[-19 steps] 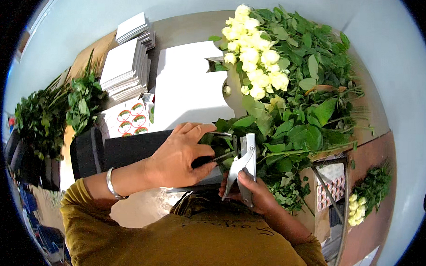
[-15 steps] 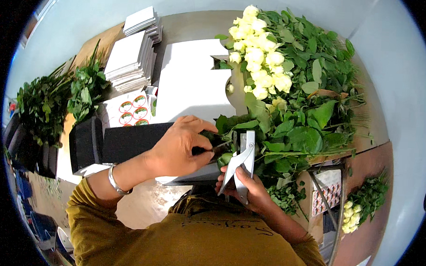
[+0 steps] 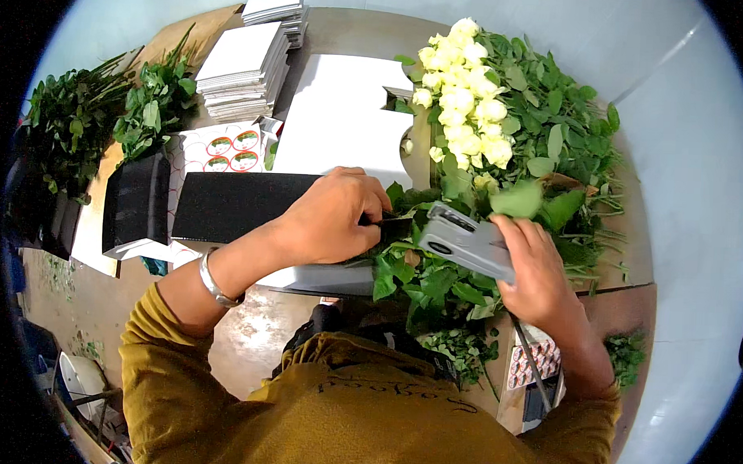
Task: The person arranges white roses and green leaves on a white paper base, then wraps the arrangement in black paper and staples it closed. The person repeats this process multiple times, handling flowers, leaves, paper, and a stapler.
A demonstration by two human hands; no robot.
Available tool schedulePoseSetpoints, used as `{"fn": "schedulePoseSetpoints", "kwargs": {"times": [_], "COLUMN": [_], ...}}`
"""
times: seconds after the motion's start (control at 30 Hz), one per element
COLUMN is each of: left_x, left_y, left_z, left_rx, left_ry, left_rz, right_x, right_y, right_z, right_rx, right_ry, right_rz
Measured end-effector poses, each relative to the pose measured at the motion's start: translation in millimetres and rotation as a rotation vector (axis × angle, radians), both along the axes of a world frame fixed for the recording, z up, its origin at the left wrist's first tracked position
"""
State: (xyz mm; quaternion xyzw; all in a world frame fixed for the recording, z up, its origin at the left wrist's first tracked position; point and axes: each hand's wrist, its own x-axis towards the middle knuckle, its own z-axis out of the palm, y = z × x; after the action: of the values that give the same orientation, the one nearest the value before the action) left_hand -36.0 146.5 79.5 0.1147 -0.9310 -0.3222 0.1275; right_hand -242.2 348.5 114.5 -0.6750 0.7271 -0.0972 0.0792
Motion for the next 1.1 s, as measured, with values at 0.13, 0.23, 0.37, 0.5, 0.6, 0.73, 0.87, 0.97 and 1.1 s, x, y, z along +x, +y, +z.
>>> {"fn": "schedulePoseSetpoints", "kwargs": {"times": [0.13,0.23,0.37,0.5,0.6,0.73,0.87,0.97,1.1], "left_x": [0.6,0.9,0.3,0.7,-2.1,-8.1,0.4,0.8,3.5], "left_y": [-2.2,-3.6,-6.6,-7.8,-8.6,-8.9,-9.1,-9.2,-8.1], "left_z": [-2.4,-3.5,-5.4,-7.6,-2.9,-2.0,-2.5,-1.2,8.6], "left_rx": [0.019,0.032,0.028,0.028,0.026,-0.014,-0.046,-0.011,-0.069], "left_ry": [-0.009,-0.013,-0.004,0.019,0.005,-0.019,0.028,0.000,-0.040], "left_rz": [0.024,0.027,0.010,-0.018,-0.020,-0.031,-0.031,-0.062,-0.115], "right_x": [1.0,6.0,3.0,-6.6,-22.8,-26.5,-4.5,4.6,17.1], "right_y": [-22.4,-33.0,-47.5,-59.2,-69.6,-62.9,-37.0,21.2,101.4], "right_z": [-8.0,-5.4,1.5,7.6,-11.0,-18.2,2.7,-5.0,-63.9], "right_rx": [-0.060,-0.094,-0.205,-0.084,0.025,0.006,-0.195,-0.214,0.468], "right_ry": [0.252,0.373,0.504,0.417,0.364,0.342,0.277,-0.167,-1.042], "right_rz": [0.143,0.223,0.367,0.413,0.337,0.287,0.312,0.004,-0.299]}}
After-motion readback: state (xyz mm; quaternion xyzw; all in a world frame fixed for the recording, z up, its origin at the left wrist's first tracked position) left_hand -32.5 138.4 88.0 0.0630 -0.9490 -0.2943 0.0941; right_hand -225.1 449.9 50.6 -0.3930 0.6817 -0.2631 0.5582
